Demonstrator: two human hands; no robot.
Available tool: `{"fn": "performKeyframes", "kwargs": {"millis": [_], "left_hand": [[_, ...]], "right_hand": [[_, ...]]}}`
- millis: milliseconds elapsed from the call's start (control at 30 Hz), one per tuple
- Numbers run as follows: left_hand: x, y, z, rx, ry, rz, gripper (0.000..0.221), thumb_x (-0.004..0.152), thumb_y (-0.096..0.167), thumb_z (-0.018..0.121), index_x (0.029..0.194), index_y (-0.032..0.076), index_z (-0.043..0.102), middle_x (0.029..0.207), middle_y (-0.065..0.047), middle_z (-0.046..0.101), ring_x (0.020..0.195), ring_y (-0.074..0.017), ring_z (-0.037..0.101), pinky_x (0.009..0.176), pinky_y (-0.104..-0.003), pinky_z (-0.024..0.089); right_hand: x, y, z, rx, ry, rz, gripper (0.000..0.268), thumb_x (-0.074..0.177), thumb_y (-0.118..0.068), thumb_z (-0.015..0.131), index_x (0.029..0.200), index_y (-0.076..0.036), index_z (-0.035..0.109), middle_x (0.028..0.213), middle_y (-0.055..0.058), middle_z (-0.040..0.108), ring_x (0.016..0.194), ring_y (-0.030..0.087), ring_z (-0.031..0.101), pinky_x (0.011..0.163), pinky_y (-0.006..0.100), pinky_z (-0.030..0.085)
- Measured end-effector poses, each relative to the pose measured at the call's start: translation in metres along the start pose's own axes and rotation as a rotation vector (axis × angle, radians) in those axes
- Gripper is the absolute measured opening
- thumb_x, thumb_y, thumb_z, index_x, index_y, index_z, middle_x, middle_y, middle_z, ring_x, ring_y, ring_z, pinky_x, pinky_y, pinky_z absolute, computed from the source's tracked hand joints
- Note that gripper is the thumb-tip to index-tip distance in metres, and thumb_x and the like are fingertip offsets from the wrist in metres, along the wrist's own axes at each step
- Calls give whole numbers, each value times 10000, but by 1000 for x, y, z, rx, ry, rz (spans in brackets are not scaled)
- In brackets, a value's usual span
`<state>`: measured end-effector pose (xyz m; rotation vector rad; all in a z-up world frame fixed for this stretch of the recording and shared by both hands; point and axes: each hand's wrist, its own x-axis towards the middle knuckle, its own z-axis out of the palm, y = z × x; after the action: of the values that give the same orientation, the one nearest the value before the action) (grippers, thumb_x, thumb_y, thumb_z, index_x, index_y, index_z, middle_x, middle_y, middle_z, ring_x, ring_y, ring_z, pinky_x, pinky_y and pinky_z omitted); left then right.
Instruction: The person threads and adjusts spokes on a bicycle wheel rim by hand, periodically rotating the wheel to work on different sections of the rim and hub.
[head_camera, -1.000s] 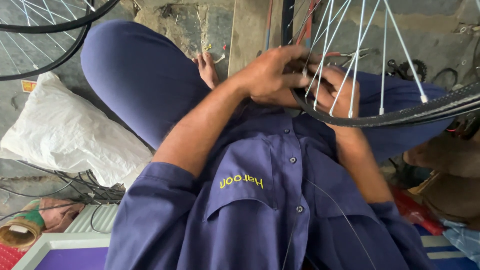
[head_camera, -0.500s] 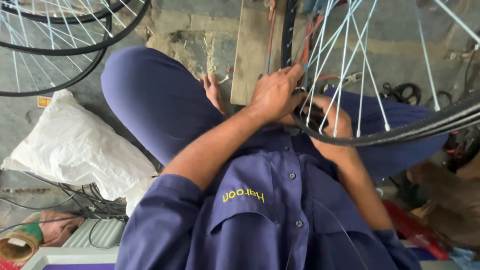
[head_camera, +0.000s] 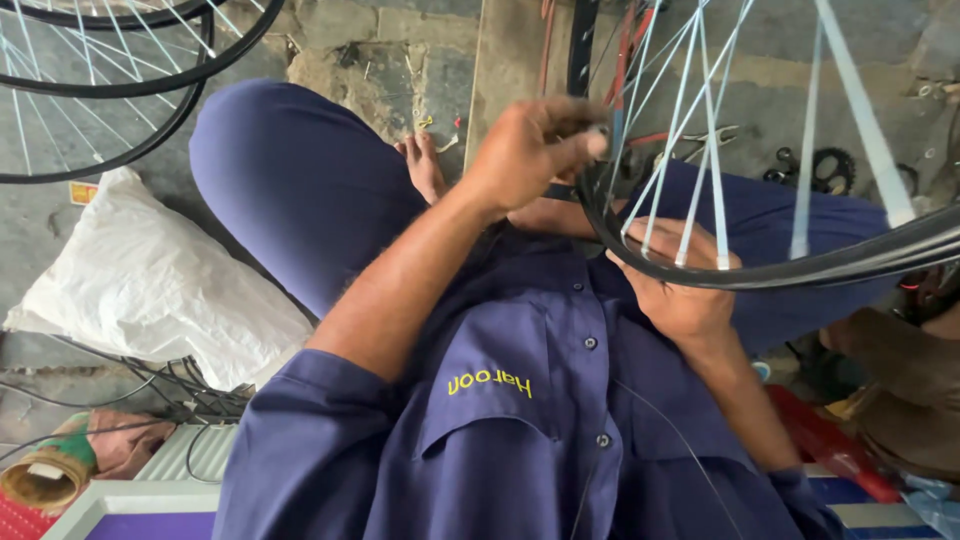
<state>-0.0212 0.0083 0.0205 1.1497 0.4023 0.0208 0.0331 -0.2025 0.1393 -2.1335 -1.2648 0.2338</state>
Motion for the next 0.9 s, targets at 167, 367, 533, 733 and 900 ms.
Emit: {"fn": "performKeyframes", "kwargs": {"millis": [167, 367, 533, 733, 900], "left_hand": [[-5, -10, 12, 222, 30, 17, 335, 920, 142, 761, 1203, -20, 688, 867, -75, 767, 712, -105, 718, 645, -273, 594], [-1, -13, 14, 182, -19, -14, 321, 917, 129, 747, 1185, -34, 682, 846, -74, 741, 701, -112, 693, 639, -279, 592], [3, -8, 6, 137, -138, -30, 307, 941, 130, 729, 1197, -29, 673, 852, -66, 739, 706, -106, 691, 645, -274, 600], [9, 7, -1, 199, -346, -6, 277, 977, 196, 712, 1169, -2, 701, 842, -45, 728, 722, -104, 708, 653, -266, 606], [1, 27, -3, 139, -530, 35, 300, 1001, 222, 744, 1164, -23, 684, 923, -42, 723, 778, -91, 698, 695, -263, 584]], "right_hand": [[0, 8, 7, 21, 4, -31, 277, 880, -99, 882, 1073, -16, 702, 1044, 128, 742, 922, 278, 748, 811, 365, 607], [3, 6, 3, -1, -8, -49, 265, 883, -103, 883, 1056, -22, 699, 1042, 116, 742, 924, 281, 746, 796, 369, 601], [1, 6, 2, 16, 0, -42, 264, 891, -104, 878, 1058, -14, 694, 1035, 122, 734, 918, 281, 741, 802, 372, 604], [-8, 0, -8, 102, 10, 23, 216, 968, -104, 854, 1071, -13, 687, 1049, 111, 736, 876, 225, 746, 753, 310, 590], [-11, -6, -20, 125, 59, -9, 201, 1000, -118, 816, 1046, 14, 672, 1019, 131, 738, 832, 214, 750, 686, 267, 577]]}}
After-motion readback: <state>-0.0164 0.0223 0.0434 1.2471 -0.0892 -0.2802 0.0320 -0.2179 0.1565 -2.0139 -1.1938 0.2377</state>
